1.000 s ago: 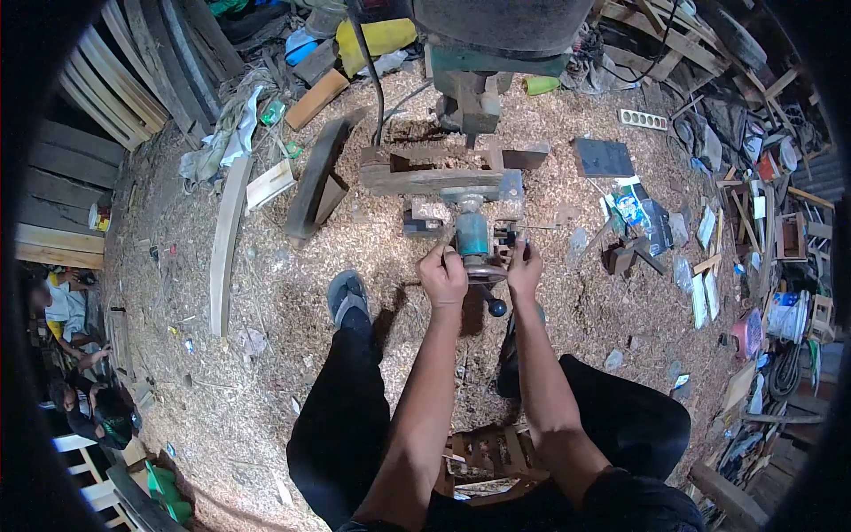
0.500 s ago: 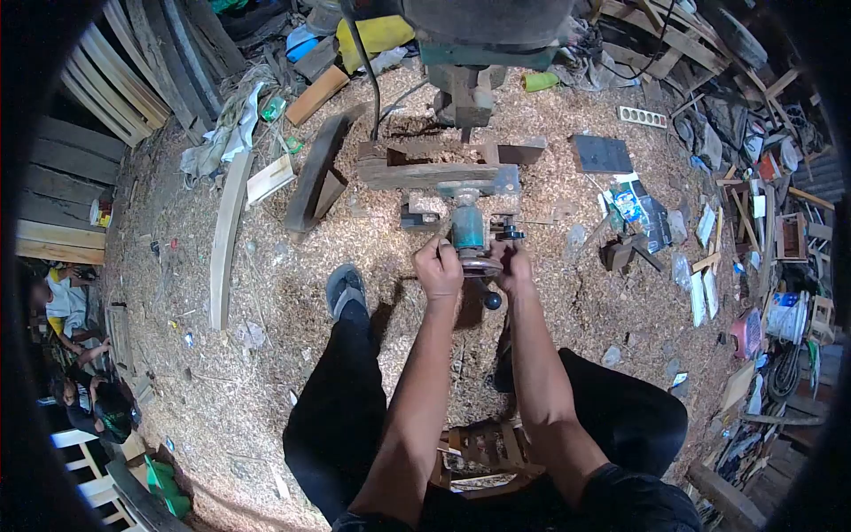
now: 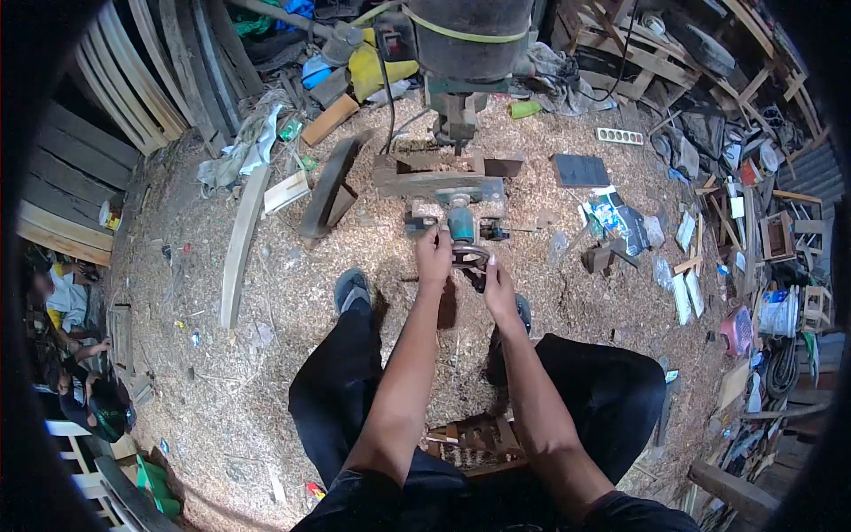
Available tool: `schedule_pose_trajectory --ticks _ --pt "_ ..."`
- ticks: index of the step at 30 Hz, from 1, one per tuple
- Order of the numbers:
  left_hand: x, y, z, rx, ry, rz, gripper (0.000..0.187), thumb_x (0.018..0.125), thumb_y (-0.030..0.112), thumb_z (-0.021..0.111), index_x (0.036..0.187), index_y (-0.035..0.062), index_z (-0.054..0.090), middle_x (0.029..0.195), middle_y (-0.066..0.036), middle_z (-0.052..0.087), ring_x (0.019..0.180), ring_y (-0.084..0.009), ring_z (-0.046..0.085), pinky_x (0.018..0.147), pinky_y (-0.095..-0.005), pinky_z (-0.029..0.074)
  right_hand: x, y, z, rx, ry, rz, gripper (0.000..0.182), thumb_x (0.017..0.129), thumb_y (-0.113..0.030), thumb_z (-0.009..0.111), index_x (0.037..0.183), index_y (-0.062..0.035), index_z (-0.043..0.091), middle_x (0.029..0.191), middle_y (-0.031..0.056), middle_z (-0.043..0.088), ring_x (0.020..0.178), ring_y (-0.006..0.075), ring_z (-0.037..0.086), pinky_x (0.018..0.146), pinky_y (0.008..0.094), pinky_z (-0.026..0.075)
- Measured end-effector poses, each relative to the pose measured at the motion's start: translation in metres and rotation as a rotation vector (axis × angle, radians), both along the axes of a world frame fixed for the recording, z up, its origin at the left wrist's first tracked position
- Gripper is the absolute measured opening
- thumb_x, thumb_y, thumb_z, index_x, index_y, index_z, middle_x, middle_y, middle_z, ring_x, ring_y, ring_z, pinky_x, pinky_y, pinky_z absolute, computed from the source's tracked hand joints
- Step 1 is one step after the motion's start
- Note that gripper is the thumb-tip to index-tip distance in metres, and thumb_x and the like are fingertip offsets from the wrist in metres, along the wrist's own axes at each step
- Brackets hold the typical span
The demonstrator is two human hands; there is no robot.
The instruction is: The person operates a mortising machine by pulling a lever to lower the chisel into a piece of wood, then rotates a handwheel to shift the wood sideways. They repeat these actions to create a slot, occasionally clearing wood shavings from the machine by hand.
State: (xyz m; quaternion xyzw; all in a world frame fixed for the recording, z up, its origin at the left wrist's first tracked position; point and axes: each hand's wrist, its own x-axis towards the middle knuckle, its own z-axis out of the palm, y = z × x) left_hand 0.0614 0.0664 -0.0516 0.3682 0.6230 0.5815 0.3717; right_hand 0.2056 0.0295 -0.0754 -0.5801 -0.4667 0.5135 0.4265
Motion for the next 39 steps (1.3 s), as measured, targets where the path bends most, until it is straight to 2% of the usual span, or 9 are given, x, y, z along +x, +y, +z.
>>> schedule_pose_trajectory --ticks 5,12,15,21,25,30,32,35,39 --pt "-0.009 -0.014 -0.012 -0.050 0.012 -0.070 0.038 0.097 0.031 0.045 0.094 -0.0028 0.062 0.084 -0.016 0.065 0.080 -0.0272 0.061 0.077 -0.0374 0.045 -0.003 0.001 -0.008 -0.066 -0.188 0.321 0.030 0.090 -0.020 0.055 0.109 0.0021 0.059 0.086 0.0110 0.065 0.070 0.0196 0.064 0.063 0.0317 0.051" --pt "-0.032 -0.006 0.020 -0.312 0.252 -0.426 0.055 0.098 0.047 0.034 0.107 0.0004 0.063 0.105 -0.022 0.064 0.097 -0.0351 0.060 0.090 -0.0396 0.043 -0.020 0.055 -0.055 -0.992 0.519 0.270 0.021 0.089 -0.012 0.041 0.085 -0.0004 0.058 0.066 0.0146 0.060 0.043 0.0194 0.055 0.033 0.0313 0.041" --pt "-0.040 -0.009 0.041 -0.403 0.132 -0.448 0.066 0.098 0.053 0.026 0.102 0.0030 0.068 0.107 -0.018 0.065 0.101 -0.0303 0.059 0.095 -0.0373 0.040 -0.046 0.042 -0.082 -0.858 0.558 0.039 0.011 0.089 -0.013 0.044 0.089 -0.0032 0.049 0.052 0.0026 0.040 0.038 0.0152 0.040 0.034 0.0264 0.030" --pt "-0.075 -0.004 0.006 -0.340 -0.127 -0.494 0.075 0.099 0.056 0.015 0.101 0.0035 0.069 0.105 -0.012 0.065 0.105 -0.0240 0.055 0.101 -0.0353 0.035 -0.133 0.008 -0.008 -0.563 0.050 -0.184 0.032 0.086 -0.014 0.047 0.110 0.0023 0.060 0.075 0.0173 0.063 0.053 0.0232 0.060 0.042 0.0362 0.042" --pt "-0.074 -0.014 0.025 -0.400 -0.203 -0.457 0.077 0.097 0.061 0.014 0.105 0.0064 0.068 0.110 -0.011 0.064 0.111 -0.0256 0.051 0.102 -0.0368 0.034 -0.125 0.009 0.011 -0.619 0.085 -0.010 0.035 0.089 -0.013 0.046 0.120 0.0015 0.056 0.092 0.0193 0.065 0.074 0.0260 0.066 0.060 0.0357 0.051" --pt "-0.065 -0.021 0.026 -0.318 -0.187 -0.383 0.068 0.099 0.054 0.024 0.103 0.0018 0.068 0.101 -0.011 0.066 0.102 -0.0225 0.055 0.098 -0.0347 0.037 -0.105 0.003 0.072 -0.603 0.157 0.047 0.032 0.097 -0.020 0.030 0.121 -0.0151 0.050 0.057 0.0022 0.045 0.040 0.0142 0.045 0.035 0.0280 0.032" --pt "-0.056 -0.026 0.025 -0.264 -0.101 -0.374 0.056 0.099 0.047 0.035 0.102 0.0008 0.067 0.098 -0.009 0.066 0.096 -0.0192 0.055 0.093 -0.0324 0.039 -0.093 0.017 -0.006 -0.575 0.165 0.006 0.032 0.097 -0.022 0.039 0.113 -0.0018 0.059 0.092 0.0153 0.063 0.066 0.0211 0.061 0.051 0.0346 0.048" --pt "-0.048 -0.030 0.016 -0.153 -0.052 -0.423 0.026 0.095 0.028 0.057 0.100 0.0029 0.063 0.091 0.000 0.060 0.084 -0.0098 0.050 0.078 -0.0247 0.040 -0.067 0.023 -0.014 -0.708 0.372 0.071 0.011 0.090 -0.010 0.037 0.088 -0.0085 0.048 0.065 0.0045 0.044 0.043 0.0113 0.039 0.031 0.0261 0.023" --pt "-0.042 -0.029 0.009 -0.118 -0.098 -0.404 0.024 0.097 0.026 0.054 0.096 0.0036 0.062 0.085 0.003 0.057 0.081 -0.0076 0.047 0.075 -0.0237 0.039 -0.049 0.026 0.008 -0.828 0.425 0.059 0.012 0.089 -0.005 0.034 0.081 -0.0092 0.042 0.065 0.0019 0.042 0.042 0.0073 0.033 0.032 0.0198 0.021"
